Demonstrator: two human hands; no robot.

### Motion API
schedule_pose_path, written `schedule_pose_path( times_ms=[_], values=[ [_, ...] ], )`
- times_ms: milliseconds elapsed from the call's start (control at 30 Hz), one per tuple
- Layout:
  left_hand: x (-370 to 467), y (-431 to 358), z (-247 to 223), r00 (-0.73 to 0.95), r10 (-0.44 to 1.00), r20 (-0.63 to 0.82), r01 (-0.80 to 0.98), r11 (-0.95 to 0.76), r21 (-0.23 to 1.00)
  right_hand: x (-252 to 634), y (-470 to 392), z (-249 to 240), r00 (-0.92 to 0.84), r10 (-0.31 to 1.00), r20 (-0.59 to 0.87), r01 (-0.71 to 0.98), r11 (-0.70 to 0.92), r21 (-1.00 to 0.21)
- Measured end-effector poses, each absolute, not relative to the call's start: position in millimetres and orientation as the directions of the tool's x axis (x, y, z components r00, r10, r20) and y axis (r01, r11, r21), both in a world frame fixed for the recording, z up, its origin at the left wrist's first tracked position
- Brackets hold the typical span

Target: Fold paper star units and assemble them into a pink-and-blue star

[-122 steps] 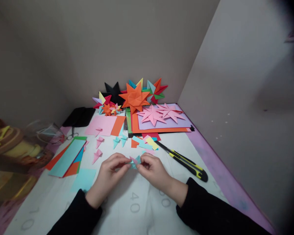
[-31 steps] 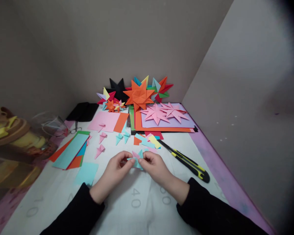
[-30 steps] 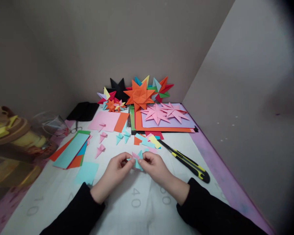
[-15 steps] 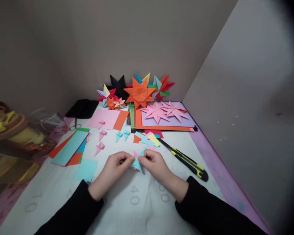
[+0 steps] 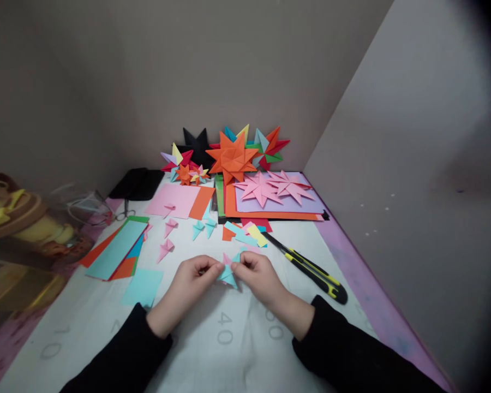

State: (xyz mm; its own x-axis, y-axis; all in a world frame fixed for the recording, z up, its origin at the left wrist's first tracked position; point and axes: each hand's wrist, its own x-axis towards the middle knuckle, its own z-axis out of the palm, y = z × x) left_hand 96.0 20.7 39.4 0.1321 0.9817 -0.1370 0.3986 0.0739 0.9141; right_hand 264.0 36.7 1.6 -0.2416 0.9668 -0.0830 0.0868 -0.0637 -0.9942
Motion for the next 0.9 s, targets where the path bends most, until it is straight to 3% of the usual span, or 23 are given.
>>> schedule_pose_path(
  times_ms=[533,900],
  values=[
    [98.3,20.5,34.3,0.038,0.994,-0.099,0.407,0.075,0.911,260.5,36.5,4.3,-0.325,0.935,-0.144,0.122,-0.110,-0.987],
    [99.2,19.9,30.1,0.130,0.986,-0.103,0.351,0.051,0.935,259.5,32.3,4.6,-0.342,0.939,-0.035,0.268,0.062,-0.961]
  ],
)
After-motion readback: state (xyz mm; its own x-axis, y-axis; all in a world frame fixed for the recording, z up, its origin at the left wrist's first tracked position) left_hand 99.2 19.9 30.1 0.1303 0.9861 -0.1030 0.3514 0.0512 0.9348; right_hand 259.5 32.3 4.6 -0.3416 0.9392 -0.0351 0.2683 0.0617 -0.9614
